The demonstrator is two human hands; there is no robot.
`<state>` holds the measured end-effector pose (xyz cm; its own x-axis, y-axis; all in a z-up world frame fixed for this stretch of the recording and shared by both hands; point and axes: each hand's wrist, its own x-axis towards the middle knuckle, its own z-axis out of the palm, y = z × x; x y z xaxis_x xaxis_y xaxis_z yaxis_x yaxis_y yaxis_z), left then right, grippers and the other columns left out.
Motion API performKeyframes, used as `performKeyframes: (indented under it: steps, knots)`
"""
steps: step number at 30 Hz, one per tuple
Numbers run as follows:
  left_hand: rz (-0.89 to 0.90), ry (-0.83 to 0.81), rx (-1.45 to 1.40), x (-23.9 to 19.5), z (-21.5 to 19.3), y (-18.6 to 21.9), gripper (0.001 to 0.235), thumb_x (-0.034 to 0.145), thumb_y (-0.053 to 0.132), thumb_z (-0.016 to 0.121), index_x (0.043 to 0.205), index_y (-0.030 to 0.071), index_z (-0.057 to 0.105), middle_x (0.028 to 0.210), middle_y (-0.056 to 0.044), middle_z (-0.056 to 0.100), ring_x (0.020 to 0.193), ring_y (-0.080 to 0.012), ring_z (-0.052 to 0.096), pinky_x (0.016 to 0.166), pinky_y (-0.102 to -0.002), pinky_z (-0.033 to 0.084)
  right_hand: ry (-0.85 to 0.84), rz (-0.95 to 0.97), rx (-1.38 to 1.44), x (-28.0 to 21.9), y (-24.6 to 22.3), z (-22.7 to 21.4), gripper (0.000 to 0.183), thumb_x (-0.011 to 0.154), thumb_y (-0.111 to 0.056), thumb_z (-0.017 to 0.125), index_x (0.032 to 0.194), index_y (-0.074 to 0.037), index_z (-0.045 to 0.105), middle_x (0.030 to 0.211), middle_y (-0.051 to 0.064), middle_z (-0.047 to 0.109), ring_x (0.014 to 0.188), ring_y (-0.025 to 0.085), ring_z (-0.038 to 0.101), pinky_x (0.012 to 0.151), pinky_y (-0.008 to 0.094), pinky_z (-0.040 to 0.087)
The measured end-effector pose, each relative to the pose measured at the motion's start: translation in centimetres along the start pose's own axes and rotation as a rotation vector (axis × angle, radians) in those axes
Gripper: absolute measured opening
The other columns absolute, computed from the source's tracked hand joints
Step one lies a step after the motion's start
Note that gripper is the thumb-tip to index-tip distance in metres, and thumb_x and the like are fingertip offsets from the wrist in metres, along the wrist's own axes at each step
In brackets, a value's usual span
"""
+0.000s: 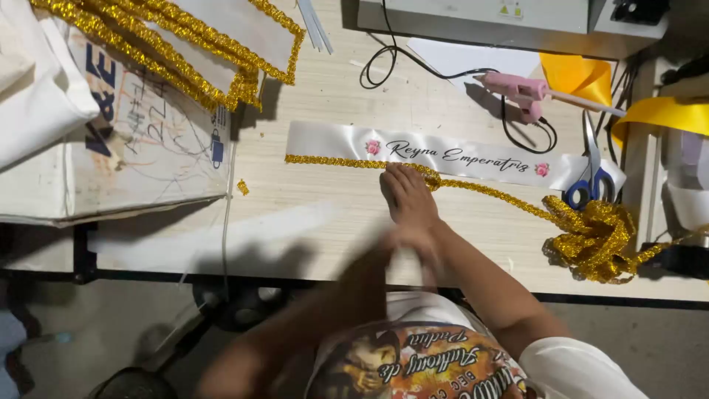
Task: The person decorates a white sash with a gold glitter trim. They use a hot glue gun to apply adhesive to the sash and press the trim along the edge. Finally, they use scissors to cut the excess trim.
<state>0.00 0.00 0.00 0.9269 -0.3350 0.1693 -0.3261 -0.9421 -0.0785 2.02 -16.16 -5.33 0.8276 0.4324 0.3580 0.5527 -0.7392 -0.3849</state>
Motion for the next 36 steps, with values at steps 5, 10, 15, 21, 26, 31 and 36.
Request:
performKeyframes:
  steps: [5, 10, 15, 21, 26, 31, 36]
  knots:
    - [0.050, -0.041, -0.498, -2.2, 1.7, -2.7, 0.044, 0.095, 0.026, 0.070, 0.126, -0.002, 0.058, 0.134, -0.022, 0.056, 0.134, -0.0354, 0.051, 0.112, -0.053, 0.040, 0.019, -0.024, 0.010, 0.5, -0.7, -0.5, 0.030, 0.102, -0.013, 0.066, 0.127, 0.003, 0.064, 0.134, 0.020, 0.066, 0.128, 0.037, 0.060, 0.112, 0.049, 0.045]
    - [0.057, 0.140, -0.434, -4.0, 8.7, -2.3, 0.045, 0.097, 0.025, 0.065, 0.135, 0.002, 0.059, 0.144, -0.018, 0.054, 0.144, -0.0364, 0.045, 0.122, -0.052, 0.034, 0.003, -0.022, 0.012, 0.7, -0.8, -0.7, 0.031, 0.101, -0.013, 0.067, 0.127, 0.002, 0.064, 0.133, 0.019, 0.066, 0.127, 0.037, 0.061, 0.110, 0.049, 0.046]
    - [0.046, 0.148, -0.448, -3.3, 8.9, -2.4, 0.045, 0.095, 0.027, 0.065, 0.133, 0.003, 0.059, 0.144, -0.018, 0.054, 0.145, -0.0375, 0.042, 0.121, -0.054, 0.032, -0.021, -0.022, -0.004, 0.7, -0.8, -0.8, 0.033, 0.098, -0.011, 0.066, 0.128, 0.002, 0.063, 0.133, 0.020, 0.066, 0.126, 0.038, 0.061, 0.109, 0.050, 0.046]
    - [0.011, 0.137, -0.425, -2.9, 9.7, -2.9, 0.036, 0.096, 0.023, 0.065, 0.127, 0.004, 0.061, 0.140, -0.016, 0.056, 0.142, -0.0334, 0.048, 0.121, -0.051, 0.036, 0.000, -0.028, -0.002, 0.3, -0.3, -0.2, 0.031, 0.100, -0.011, 0.067, 0.127, 0.002, 0.063, 0.133, 0.019, 0.065, 0.126, 0.037, 0.061, 0.110, 0.050, 0.046]
    - [0.053, 0.200, -0.384, -2.4, 8.3, -3.7, 0.032, 0.095, 0.018, 0.064, 0.124, 0.005, 0.063, 0.147, -0.014, 0.056, 0.139, -0.0288, 0.051, 0.117, -0.047, 0.039, 0.009, -0.016, 0.004, 0.5, -0.6, -0.6, 0.033, 0.100, -0.011, 0.067, 0.129, 0.003, 0.063, 0.135, 0.019, 0.065, 0.127, 0.037, 0.060, 0.110, 0.049, 0.046]
    - [0.071, 0.195, -0.307, -2.2, 8.3, -3.6, 0.029, 0.096, 0.018, 0.064, 0.121, 0.005, 0.064, 0.147, -0.014, 0.056, 0.136, -0.0288, 0.054, 0.115, -0.046, 0.042, -0.050, -0.024, -0.036, 0.4, -0.1, -0.3, 0.035, 0.099, -0.011, 0.066, 0.130, 0.003, 0.063, 0.136, 0.019, 0.064, 0.127, 0.036, 0.059, 0.110, 0.048, 0.045]
    - [0.056, 0.203, -0.255, -1.8, 7.7, -3.3, 0.025, 0.095, 0.018, 0.063, 0.117, 0.005, 0.065, 0.142, -0.014, 0.060, 0.132, -0.0290, 0.057, 0.112, -0.046, 0.043, -0.033, -0.051, -0.045, 0.1, 0.1, 0.0, 0.036, 0.097, -0.009, 0.066, 0.130, 0.005, 0.061, 0.136, 0.020, 0.064, 0.127, 0.037, 0.059, 0.111, 0.049, 0.045]
